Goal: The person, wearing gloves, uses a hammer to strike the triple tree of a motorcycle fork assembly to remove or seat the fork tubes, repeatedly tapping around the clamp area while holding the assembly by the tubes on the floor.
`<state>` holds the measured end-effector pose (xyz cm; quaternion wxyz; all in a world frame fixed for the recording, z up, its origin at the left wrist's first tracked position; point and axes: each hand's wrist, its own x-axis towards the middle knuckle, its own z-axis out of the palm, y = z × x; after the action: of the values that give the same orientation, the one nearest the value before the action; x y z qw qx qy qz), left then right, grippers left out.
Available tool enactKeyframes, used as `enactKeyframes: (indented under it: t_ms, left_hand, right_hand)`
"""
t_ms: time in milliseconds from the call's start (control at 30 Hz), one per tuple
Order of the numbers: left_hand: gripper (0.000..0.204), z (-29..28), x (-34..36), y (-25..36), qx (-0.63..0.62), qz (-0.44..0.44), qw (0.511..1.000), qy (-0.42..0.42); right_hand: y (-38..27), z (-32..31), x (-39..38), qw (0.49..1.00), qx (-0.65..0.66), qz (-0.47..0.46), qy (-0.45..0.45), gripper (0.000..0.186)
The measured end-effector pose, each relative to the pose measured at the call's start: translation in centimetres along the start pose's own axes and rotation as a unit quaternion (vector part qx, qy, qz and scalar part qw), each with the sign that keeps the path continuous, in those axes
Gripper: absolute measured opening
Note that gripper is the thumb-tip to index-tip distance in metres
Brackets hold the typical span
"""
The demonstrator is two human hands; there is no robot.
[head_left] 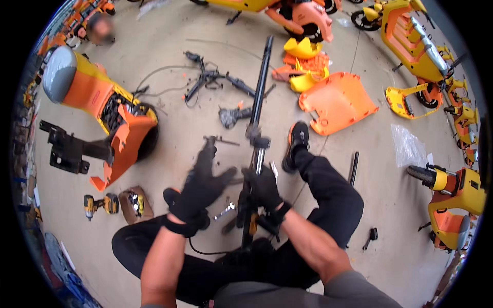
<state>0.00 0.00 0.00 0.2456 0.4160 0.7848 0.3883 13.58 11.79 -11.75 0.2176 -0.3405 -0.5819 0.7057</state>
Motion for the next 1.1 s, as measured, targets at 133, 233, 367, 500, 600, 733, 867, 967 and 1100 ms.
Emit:
enactKeyframes:
  t_ms: [133,233,367,500,600,733,867,967,1100]
  left_hand:
    - [0.045,-4.6,-7.1,5.9,-0.261,-0.158,0.933,-0.19]
    - [0.042,-3.1,-12.2,7.5,-0.157,-0.052,0.948,-0.274]
    - [0.052,0.2,-14.4,4.7,-0.154,-0.101,0.93,-0.318]
    - [0.075,3.8,-15.1,-0.2,-0.171,-0.141,0.968,-0.117]
    - [0.091,2.2,-12.7,2.3,-0.359,-0.052,0.925,0.108]
    - [0.056,-0.3,-9.4,5.0,-0.257,-0.007,0.929,0.268]
    - [0.037,-2.1,-8.8,8.2,-0.496,0.196,0.786,0.312]
    - [0.028,-4.0,-8.5,10.4,-0.408,0.207,0.822,0.341]
    - [0.02,-9.4,-7.9,11.8,-0.335,0.21,0.894,0.21]
  right_hand:
    - [-2.5,0.2,0.7,0.978,0.173,0.107,0.051,0.019]
    - [-4.8,0.2,2.5,0.956,0.27,0.086,0.074,0.016]
    - [-6.4,0.7,5.4,0.921,0.38,0.003,0.09,0.012]
    - [-9.1,3.0,5.4,0.909,0.413,-0.048,0.045,0.013]
    - [-11.2,4.6,4.2,0.859,0.511,-0.037,-0.017,0.011]
    - [-13.0,6.1,1.5,0.748,0.649,0.109,-0.084,0.016]
    - [-14.1,8.9,-0.8,0.741,0.642,0.156,-0.118,0.02]
    - [-13.8,10.8,-1.9,0.72,0.666,0.155,-0.121,0.02]
    - [-15.2,12.0,-4.6,0.653,0.723,0.131,-0.181,0.027]
